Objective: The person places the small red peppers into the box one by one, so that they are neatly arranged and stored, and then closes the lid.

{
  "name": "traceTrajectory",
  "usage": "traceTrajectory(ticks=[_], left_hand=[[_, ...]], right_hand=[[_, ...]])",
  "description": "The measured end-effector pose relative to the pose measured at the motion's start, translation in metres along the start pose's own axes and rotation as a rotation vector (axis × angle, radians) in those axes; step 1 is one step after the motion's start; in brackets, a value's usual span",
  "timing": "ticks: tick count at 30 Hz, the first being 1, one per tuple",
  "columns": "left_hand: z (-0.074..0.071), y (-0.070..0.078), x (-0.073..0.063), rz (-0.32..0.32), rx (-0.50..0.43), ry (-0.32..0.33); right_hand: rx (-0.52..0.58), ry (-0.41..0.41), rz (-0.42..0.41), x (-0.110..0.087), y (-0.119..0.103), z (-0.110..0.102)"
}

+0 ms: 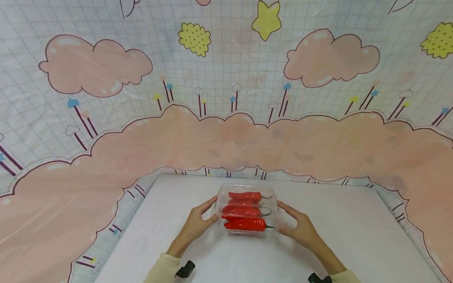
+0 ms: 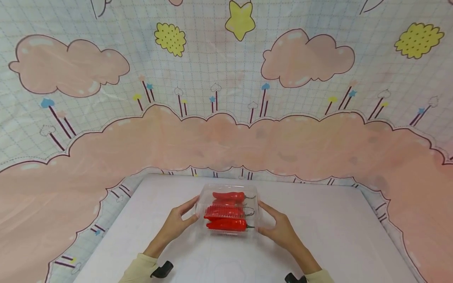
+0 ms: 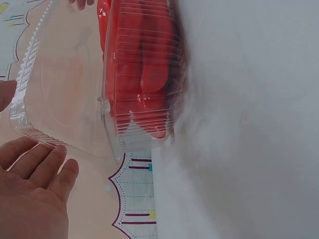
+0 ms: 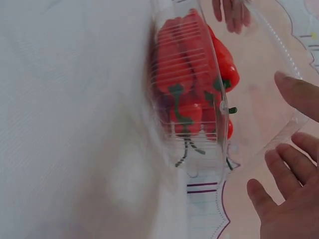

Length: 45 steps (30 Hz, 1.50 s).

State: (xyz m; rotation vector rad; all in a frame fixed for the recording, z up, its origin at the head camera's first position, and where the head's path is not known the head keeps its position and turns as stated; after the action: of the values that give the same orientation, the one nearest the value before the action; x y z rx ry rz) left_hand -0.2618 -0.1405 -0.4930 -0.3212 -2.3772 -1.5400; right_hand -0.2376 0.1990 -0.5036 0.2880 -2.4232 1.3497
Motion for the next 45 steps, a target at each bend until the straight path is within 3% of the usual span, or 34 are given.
traceTrajectory(ticks=[8,19,24,32,45], left_hand=[[0.002,-0.003,-0.003,-0.041,0.004,-0.013],[0.004,-0.008,-0.01,-0.056,-0.029,-0.022],[0.004,-0.011,-0.011,-0.069,-0.039,-0.032],[0.004,-0.013,-0.012,-0.024,-0.048,-0.037],[0.006,-0.019,-0.017,-0.018,-0.052,-0.048]], right_hand=[[-0.074,-0.091,-0.005,-0.005,0.004,0.001],[-0.032,-0.13,-0.088,-0.009,0.009,0.001],[-0.019,-0.104,-0.108,-0.009,0.011,0.002],[0.003,-0.031,-0.164,-0.011,0.011,0.004],[0.172,0.033,-0.27,-0.015,0.011,0.008]])
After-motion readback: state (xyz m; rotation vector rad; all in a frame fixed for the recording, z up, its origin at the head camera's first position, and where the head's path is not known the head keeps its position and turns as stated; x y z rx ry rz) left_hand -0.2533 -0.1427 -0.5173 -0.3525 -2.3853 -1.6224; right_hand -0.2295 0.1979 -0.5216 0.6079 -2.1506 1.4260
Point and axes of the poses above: each hand's wrist, its own x-axis towards the middle knuckle, its own z-axis out of the palm, y = z × x, the point moved 4 cm from there along x, towards the middle knuckle, and after that the axes turned 13 degrees about y, right-handed, at the moved point
